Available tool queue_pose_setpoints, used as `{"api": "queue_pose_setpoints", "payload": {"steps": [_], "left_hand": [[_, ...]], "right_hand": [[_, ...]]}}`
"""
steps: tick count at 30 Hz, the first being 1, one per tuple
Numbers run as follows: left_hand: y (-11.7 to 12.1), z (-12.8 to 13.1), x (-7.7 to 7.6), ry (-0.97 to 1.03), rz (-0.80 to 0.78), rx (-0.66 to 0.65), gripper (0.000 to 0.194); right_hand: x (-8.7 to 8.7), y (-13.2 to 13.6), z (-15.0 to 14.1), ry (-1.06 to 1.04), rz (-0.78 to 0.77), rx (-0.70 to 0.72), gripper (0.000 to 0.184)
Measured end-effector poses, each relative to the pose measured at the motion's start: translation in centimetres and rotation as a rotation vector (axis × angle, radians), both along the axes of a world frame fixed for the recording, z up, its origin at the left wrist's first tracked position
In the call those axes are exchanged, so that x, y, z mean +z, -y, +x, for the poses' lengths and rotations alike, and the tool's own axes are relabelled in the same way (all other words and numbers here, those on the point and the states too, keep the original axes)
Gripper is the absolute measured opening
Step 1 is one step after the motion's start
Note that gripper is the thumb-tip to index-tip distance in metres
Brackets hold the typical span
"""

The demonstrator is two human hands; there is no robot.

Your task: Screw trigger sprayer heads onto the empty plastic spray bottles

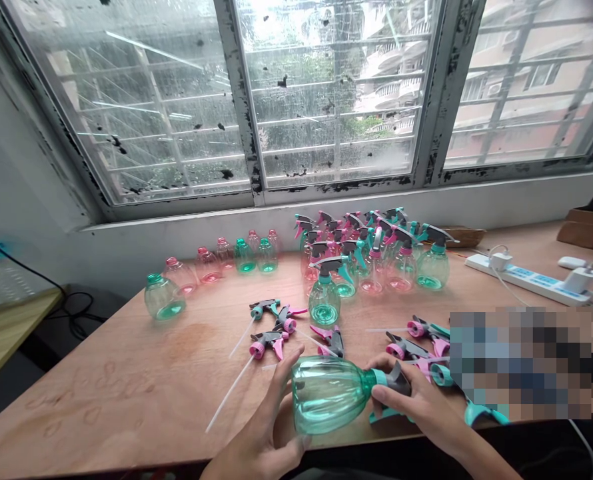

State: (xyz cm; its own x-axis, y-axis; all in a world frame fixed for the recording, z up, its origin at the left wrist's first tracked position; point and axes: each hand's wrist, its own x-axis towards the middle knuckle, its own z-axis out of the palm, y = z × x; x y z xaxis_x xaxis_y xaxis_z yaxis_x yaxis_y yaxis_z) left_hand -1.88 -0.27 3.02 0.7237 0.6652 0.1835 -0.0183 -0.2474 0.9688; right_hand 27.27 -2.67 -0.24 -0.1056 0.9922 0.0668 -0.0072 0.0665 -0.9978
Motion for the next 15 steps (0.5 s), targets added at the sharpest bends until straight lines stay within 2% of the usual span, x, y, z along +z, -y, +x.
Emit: {"api": "queue_pose_setpoints", "payload": {"steps": [8, 15], "left_hand": [[-0.02, 0.06, -0.13, 0.021, 0.003, -0.055, 0.075], [0.23, -0.43, -0.19, -0.120, 0.090, 0.033, 0.085]], "right_hand": [[-0.22, -0.09, 0.06, 0.006, 0.014, -0.003, 0.042], [-0.61, -0.38, 0.23, -0.043, 0.007, -0.007, 0.041]]}}
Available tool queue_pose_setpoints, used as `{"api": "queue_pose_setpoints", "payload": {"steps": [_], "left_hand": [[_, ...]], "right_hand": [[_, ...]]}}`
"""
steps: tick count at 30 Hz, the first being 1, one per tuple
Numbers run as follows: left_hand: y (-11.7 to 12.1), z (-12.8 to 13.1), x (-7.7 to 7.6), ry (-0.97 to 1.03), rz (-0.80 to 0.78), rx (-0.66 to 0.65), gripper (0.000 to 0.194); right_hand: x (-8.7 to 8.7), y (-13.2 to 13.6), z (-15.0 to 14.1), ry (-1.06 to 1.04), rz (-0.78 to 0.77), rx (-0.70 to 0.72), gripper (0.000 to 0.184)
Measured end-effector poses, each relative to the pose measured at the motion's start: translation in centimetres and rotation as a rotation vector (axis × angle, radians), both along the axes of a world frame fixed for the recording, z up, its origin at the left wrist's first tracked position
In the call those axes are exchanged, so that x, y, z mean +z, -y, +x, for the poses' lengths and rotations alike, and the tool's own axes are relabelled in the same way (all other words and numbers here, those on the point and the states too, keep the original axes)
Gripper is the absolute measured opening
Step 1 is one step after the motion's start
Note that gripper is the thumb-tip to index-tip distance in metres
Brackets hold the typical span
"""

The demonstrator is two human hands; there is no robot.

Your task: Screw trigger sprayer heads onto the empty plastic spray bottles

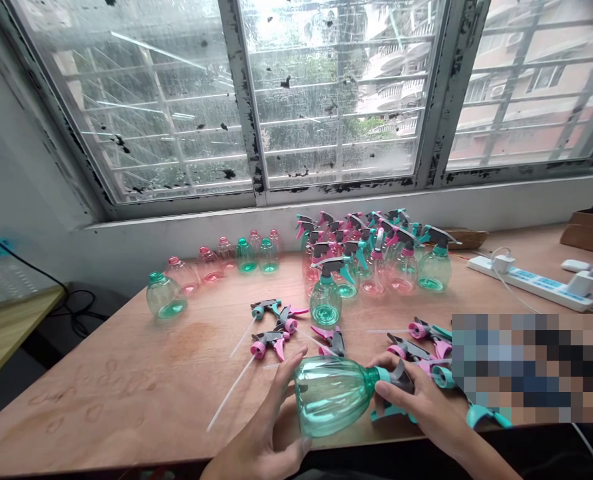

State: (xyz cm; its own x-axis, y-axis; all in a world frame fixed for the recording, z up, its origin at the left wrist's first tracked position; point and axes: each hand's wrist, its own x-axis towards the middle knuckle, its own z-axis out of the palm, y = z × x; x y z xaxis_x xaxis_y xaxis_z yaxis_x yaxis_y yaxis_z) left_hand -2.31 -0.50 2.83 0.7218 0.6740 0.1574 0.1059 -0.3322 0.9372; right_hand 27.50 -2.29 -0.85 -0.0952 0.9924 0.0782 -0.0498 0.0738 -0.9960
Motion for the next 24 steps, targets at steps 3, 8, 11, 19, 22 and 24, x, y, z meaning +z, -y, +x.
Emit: {"api": "queue_pose_setpoints", "payload": {"steps": [3, 8, 11, 19, 22, 24], "left_hand": [[0.0, -0.1, -0.1, -0.015, 0.011, 0.011, 0.086], [-0.1, 0.1, -0.1, -0.001, -0.005, -0.003, 0.084], [-0.1, 0.2, 0.0, 0.031, -0.035, -0.023, 0.082], [-0.3, -0.2, -0.8, 0.029, -0.004, 0.032, 0.083], [-0.4, -0.3, -1.1, 0.039, 0.006, 0.057, 0.085], [-0.3, -0.2, -1.2, 0.063, -0.014, 0.054, 0.084]], "right_hand": [[-0.2, -0.1, 0.0, -0.019, -0.003, -0.014, 0.043], [-0.4, -0.2, 0.0, -0.034, -0.014, -0.019, 0.043], [-0.6, -0.2, 0.1, -0.053, -0.019, -0.008, 0.041], [-0.5, -0.1, 0.1, -0.040, -0.004, 0.021, 0.038], [-0.1, 0.1, 0.0, -0.028, 0.007, 0.037, 0.036], [0.1, 0.1, 0.0, -0.018, 0.011, 0.044, 0.035]]}}
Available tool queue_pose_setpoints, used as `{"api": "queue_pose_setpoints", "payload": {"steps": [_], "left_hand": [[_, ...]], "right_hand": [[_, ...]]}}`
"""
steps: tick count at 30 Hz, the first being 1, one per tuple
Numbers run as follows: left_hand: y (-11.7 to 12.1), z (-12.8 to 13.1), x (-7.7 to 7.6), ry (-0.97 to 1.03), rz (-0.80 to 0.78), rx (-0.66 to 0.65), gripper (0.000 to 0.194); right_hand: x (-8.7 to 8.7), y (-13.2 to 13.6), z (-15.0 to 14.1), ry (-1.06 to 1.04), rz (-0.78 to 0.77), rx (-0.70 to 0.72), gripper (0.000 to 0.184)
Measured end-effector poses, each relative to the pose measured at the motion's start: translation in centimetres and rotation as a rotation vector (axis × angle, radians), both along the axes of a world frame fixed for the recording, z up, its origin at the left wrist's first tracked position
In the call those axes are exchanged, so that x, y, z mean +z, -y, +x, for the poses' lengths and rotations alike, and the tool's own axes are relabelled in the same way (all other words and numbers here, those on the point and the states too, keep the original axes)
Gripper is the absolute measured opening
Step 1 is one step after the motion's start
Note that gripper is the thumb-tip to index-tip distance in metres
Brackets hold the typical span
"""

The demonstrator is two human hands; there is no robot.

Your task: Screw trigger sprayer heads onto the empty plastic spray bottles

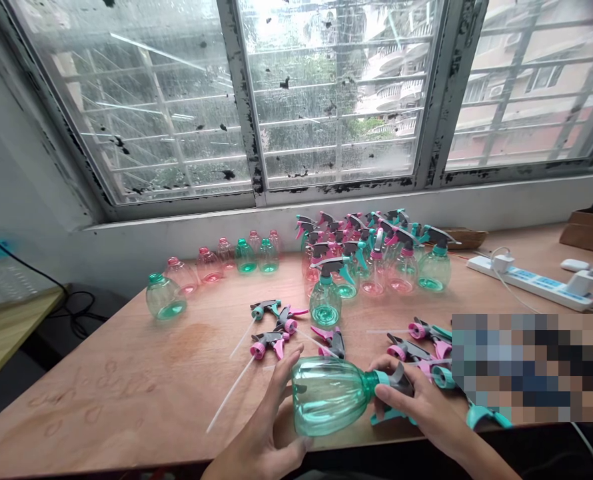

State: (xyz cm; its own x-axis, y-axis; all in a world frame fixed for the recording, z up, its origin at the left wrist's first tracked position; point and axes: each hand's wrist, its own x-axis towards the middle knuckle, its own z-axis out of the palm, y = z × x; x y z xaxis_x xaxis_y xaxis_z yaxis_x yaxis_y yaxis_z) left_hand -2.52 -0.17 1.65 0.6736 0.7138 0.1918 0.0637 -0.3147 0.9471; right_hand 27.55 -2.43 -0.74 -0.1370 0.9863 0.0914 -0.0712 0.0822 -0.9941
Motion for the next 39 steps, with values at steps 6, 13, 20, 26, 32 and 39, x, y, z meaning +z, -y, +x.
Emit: {"api": "queue_pose_setpoints", "payload": {"steps": [6, 13, 20, 26, 32, 39], "left_hand": [[0.1, 0.5, 0.6, 0.060, -0.056, -0.045, 0.085], [0.0, 0.3, 0.2, 0.015, -0.030, 0.001, 0.088], [0.4, 0.6, 0.1, 0.094, -0.058, 0.002, 0.078], [-0.1, 0.4, -0.4, 0.085, -0.092, -0.008, 0.083], [-0.2, 0.3, -0.1, 0.057, -0.096, -0.034, 0.093], [0.3, 0.0, 0.9, -0.050, 0.005, 0.012, 0.089]], "right_hand": [[0.1, 0.0, 0.1, 0.016, -0.003, 0.009, 0.035], [0.3, 0.2, 0.0, 0.019, -0.003, 0.004, 0.036], [0.3, 0.2, -0.1, 0.018, -0.014, -0.001, 0.039], [0.2, 0.1, -0.1, -0.012, -0.012, -0.002, 0.038], [0.4, 0.2, -0.1, -0.002, -0.014, -0.009, 0.038], [0.5, 0.2, -0.2, -0.005, -0.012, -0.025, 0.036]]}}
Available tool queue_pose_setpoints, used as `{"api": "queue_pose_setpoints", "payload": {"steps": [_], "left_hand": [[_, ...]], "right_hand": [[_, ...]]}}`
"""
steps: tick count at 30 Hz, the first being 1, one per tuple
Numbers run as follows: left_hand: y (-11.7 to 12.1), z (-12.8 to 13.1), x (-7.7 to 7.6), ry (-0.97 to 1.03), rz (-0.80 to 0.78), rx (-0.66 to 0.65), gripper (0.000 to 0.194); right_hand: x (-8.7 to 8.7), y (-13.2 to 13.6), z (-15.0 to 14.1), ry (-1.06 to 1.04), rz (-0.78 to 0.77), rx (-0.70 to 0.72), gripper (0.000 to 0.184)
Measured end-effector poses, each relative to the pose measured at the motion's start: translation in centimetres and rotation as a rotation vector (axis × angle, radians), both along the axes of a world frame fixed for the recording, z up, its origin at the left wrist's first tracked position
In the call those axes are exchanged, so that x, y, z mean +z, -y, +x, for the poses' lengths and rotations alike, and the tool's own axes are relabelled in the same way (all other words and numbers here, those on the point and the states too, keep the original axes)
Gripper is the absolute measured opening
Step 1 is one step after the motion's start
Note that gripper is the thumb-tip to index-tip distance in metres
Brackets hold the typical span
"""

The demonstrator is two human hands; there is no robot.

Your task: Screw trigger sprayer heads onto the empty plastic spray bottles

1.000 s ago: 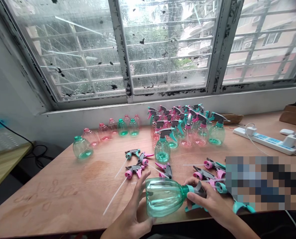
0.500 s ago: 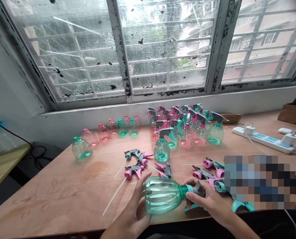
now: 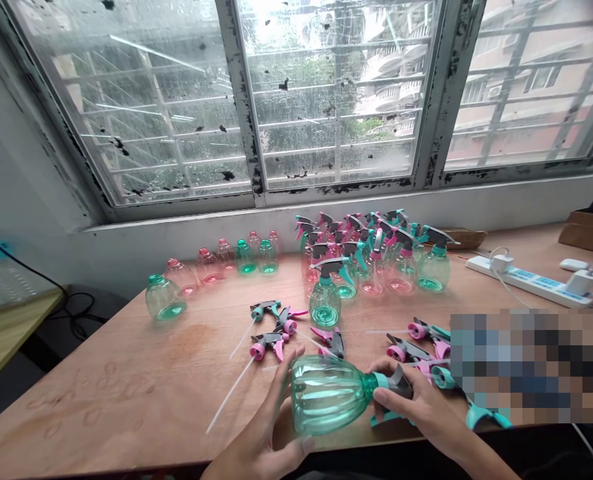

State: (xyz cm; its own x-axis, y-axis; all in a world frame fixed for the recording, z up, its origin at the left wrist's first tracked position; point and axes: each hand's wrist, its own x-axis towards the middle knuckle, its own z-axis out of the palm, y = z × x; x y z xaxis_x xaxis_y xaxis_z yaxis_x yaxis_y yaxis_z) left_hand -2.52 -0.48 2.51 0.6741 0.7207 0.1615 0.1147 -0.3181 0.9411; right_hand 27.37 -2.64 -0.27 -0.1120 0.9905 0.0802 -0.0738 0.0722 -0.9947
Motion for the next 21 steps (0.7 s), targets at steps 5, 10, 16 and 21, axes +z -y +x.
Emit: {"api": "queue_pose_setpoints", "payload": {"steps": [5, 10, 16, 21], "left_hand": [[-0.2, -0.2, -0.2, 0.026, -0.003, -0.039, 0.087], [-0.5, -0.1, -0.8, 0.137, -0.068, -0.114, 0.084], [-0.2, 0.6, 0.6, 0.136, -0.111, -0.100, 0.082], [-0.3, 0.8, 0.5, 0.129, -0.106, -0.068, 0.083]], "right_hand": [[-0.1, 0.0, 0.0, 0.028, 0.007, 0.012, 0.037], [-0.2, -0.1, 0.0, 0.043, 0.013, -0.005, 0.039], [0.0, -0.1, 0.0, 0.044, 0.015, 0.004, 0.039], [0.2, 0.0, 0.0, 0.037, 0.005, 0.003, 0.038]]}}
